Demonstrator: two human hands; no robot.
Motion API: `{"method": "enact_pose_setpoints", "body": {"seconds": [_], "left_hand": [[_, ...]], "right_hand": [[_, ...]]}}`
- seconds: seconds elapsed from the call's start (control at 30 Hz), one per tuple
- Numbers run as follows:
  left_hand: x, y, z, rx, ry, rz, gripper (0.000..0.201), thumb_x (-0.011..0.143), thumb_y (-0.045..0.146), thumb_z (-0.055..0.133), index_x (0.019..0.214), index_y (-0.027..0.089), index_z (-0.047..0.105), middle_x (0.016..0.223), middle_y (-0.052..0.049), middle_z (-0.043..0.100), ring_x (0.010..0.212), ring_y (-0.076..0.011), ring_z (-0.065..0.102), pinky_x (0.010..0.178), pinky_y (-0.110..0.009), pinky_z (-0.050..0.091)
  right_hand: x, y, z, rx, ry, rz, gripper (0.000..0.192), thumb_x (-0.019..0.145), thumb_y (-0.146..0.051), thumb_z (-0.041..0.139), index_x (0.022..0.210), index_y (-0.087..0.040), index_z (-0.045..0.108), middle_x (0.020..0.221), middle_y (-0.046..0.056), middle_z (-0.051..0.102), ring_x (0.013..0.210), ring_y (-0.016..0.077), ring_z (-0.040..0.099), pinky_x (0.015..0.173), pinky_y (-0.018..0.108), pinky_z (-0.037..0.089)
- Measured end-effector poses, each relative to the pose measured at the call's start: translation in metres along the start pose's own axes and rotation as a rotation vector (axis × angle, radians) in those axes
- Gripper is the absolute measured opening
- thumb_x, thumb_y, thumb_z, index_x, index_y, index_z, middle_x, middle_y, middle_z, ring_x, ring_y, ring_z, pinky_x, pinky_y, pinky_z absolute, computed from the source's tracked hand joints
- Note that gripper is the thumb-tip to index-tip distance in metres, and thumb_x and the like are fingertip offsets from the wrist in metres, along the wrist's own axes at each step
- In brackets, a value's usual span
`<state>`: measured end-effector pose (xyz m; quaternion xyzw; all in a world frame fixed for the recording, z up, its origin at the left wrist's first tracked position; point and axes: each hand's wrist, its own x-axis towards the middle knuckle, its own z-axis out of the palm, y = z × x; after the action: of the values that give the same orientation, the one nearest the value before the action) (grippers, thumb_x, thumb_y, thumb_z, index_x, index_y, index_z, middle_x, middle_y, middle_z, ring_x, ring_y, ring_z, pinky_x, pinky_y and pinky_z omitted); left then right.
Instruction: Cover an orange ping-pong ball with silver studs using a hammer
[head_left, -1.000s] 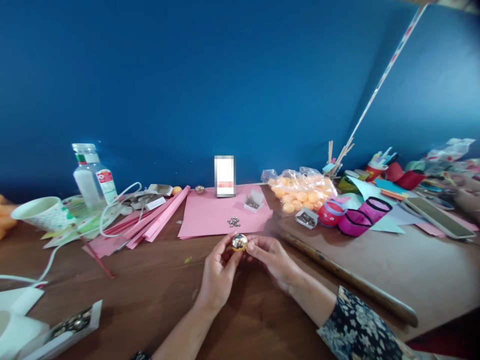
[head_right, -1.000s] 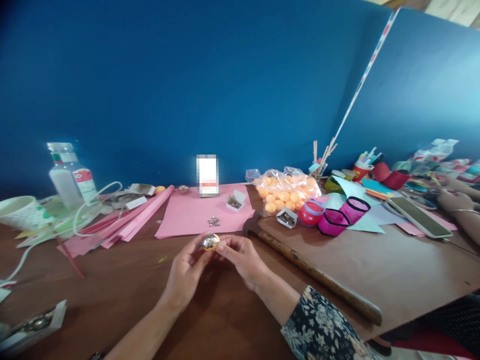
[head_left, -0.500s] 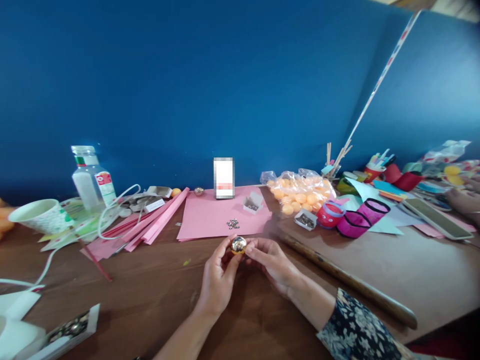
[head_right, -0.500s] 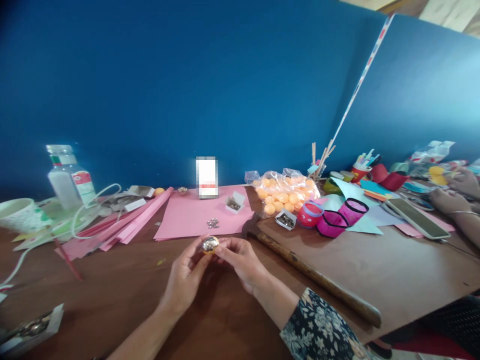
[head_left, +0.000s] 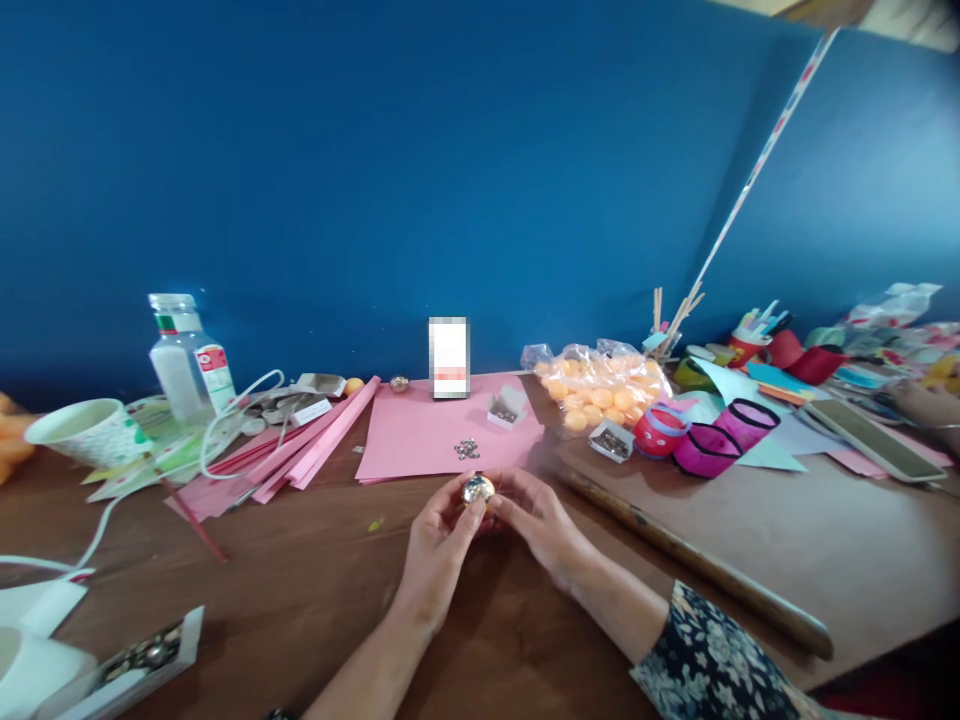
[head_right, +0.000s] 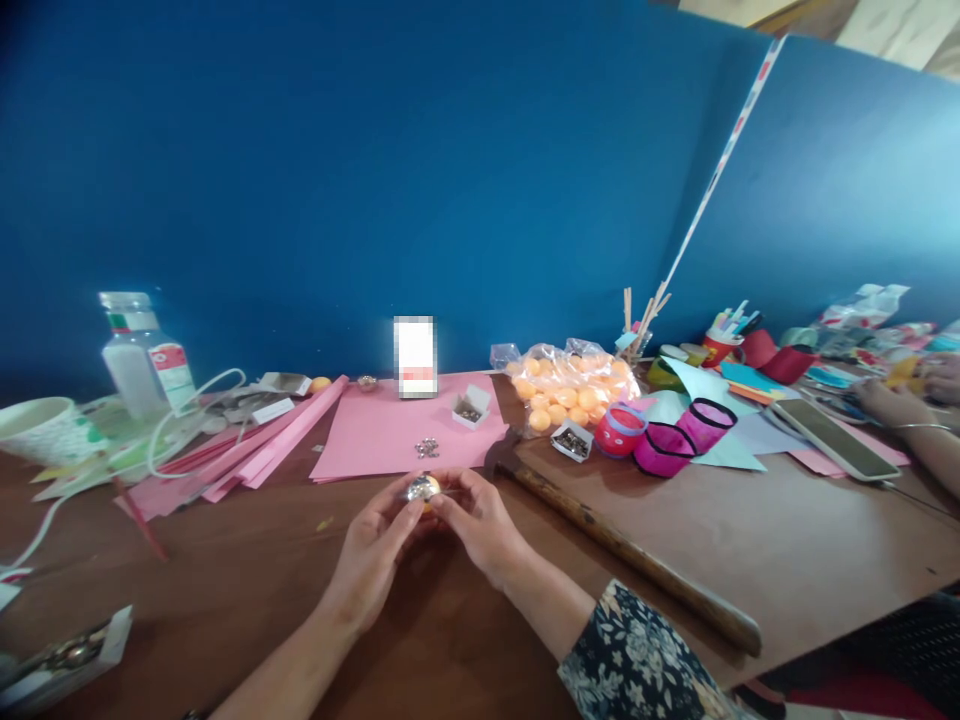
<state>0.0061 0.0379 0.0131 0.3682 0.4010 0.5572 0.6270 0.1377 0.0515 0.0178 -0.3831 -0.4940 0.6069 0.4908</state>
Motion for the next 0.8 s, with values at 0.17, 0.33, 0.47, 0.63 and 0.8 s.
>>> {"method": "enact_pose_setpoints", "body": {"seconds": [0.17, 0.33, 0.47, 0.63, 0.8], "left_hand": [[-0.0002, 0.0026, 0.0002, 0.059, 0.038, 0.033, 0.043, 0.068, 0.027, 0.064, 0.109, 0.016, 0.056, 0.105, -0.009, 0.064, 0.096, -0.0223, 0.059, 0.086, -0.035, 0.046], [-0.0004, 0.0031, -0.0007, 0.075, 0.02, 0.062, 0.041, 0.069, 0.025, 0.064, 0.109, 0.018, 0.055, 0.107, -0.008, 0.062, 0.099, -0.0215, 0.057, 0.088, -0.034, 0.044], [0.0001, 0.0013, -0.0001, -0.101, -0.005, -0.006, 0.035, 0.076, 0.029, 0.055, 0.11, 0.018, 0.056, 0.11, -0.008, 0.061, 0.096, -0.0205, 0.059, 0.086, -0.036, 0.046], [-0.0006, 0.0029, 0.0012, -0.211, -0.016, -0.055, 0.029, 0.076, 0.024, 0.057, 0.105, 0.018, 0.059, 0.106, -0.007, 0.063, 0.088, -0.016, 0.061, 0.083, -0.033, 0.047], [-0.0026, 0.0084, 0.0024, -0.231, -0.041, -0.057, 0.028, 0.073, 0.021, 0.061, 0.1, 0.018, 0.061, 0.101, -0.006, 0.065, 0.086, -0.016, 0.061, 0.079, -0.032, 0.049]], "right_hand": [[-0.0014, -0.0013, 0.0023, -0.155, -0.002, -0.108, 0.027, 0.072, -0.028, 0.063, 0.097, -0.019, 0.056, 0.089, 0.004, 0.059, 0.082, 0.0157, 0.055, 0.075, 0.03, 0.046], [-0.0003, -0.0009, 0.0016, -0.131, -0.042, -0.125, 0.027, 0.072, -0.025, 0.063, 0.098, -0.02, 0.054, 0.089, 0.003, 0.058, 0.083, 0.0152, 0.056, 0.074, 0.029, 0.047], [0.0006, -0.0019, -0.0004, -0.073, -0.051, -0.111, 0.026, 0.074, -0.027, 0.062, 0.099, -0.019, 0.055, 0.091, 0.003, 0.059, 0.084, 0.0152, 0.055, 0.077, 0.03, 0.045], [-0.0013, -0.0064, 0.0007, 0.093, -0.011, -0.024, 0.025, 0.075, -0.029, 0.062, 0.097, -0.018, 0.058, 0.093, 0.004, 0.062, 0.083, 0.0142, 0.056, 0.074, 0.027, 0.044], [-0.0016, -0.0099, 0.0004, 0.24, -0.056, 0.037, 0.026, 0.072, -0.028, 0.065, 0.095, -0.018, 0.058, 0.092, 0.005, 0.063, 0.081, 0.0142, 0.057, 0.072, 0.027, 0.044]]}}
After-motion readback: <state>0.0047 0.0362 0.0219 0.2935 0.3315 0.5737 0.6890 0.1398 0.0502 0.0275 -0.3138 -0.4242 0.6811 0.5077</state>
